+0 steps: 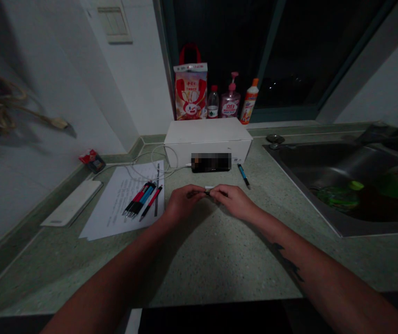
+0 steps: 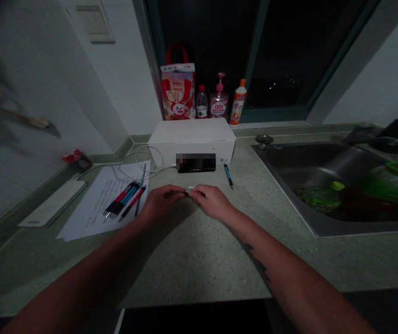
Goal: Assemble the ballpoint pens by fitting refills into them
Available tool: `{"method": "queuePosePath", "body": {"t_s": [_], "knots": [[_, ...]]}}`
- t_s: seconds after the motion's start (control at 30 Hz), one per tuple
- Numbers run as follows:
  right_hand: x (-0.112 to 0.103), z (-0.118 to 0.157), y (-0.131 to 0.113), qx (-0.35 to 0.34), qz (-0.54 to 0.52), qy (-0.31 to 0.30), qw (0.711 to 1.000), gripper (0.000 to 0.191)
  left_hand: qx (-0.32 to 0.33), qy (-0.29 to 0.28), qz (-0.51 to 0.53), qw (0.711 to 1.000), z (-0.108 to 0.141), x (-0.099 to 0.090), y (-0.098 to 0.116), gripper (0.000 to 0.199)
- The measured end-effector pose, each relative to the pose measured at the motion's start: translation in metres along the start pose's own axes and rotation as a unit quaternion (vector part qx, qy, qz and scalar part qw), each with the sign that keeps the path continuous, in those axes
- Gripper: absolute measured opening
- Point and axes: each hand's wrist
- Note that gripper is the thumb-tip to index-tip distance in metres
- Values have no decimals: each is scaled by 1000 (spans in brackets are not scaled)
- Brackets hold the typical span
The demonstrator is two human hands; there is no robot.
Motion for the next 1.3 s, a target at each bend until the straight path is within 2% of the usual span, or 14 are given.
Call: {"method": "queuePosePath", "body": {"t_s": [0.1, 0.23, 0.37, 0.43, 0.6, 0.77, 0.93, 1.0, 1.13, 1.23, 1.3], "knots": [[1, -1, 2, -7, 11, 18, 1000, 7, -3, -2, -15, 1000, 1, 1, 1, 11], [0, -1, 5, -12, 34, 45, 998, 12, -1, 7, -36, 999, 0, -3, 1, 11], [-3, 0, 2, -11, 89, 15, 996, 8, 9, 61, -117, 991, -7, -16, -3, 14], [-2, 1, 1, -17, 119, -19, 993, 7, 31, 65, -185, 980, -11, -23, -6, 16], [1, 3, 5, -28, 171, -84, 981, 10, 39, 39, -318, 946, -12, -28, -16, 24], [-1, 4, 3, -40, 169, -60, 983, 9, 31, -3, -387, 921, -8, -24, -21, 30], [-5, 3, -3, -24, 170, 17, 985, 9, 21, -26, -390, 920, -7, -24, -18, 30], [-5, 4, -4, -26, 174, 6, 984, 8, 14, -32, -385, 922, -6, -24, -15, 29], [-1, 6, -1, -38, 198, -61, 978, 9, 7, -27, -376, 926, -5, -26, -12, 16], [1, 6, 1, -45, 215, -87, 972, 9, 8, 11, -335, 942, -6, -26, -9, 15], [1, 6, 0, -52, 215, -77, 972, 7, -3, 32, -275, 961, -6, -24, -7, 12]]}}
Point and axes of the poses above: each hand's wrist, its own z-axis away from the middle knuckle, its own x-axis out of the palm, y = z × x, and after that the axes turned 12 degrees about -z, right-handed
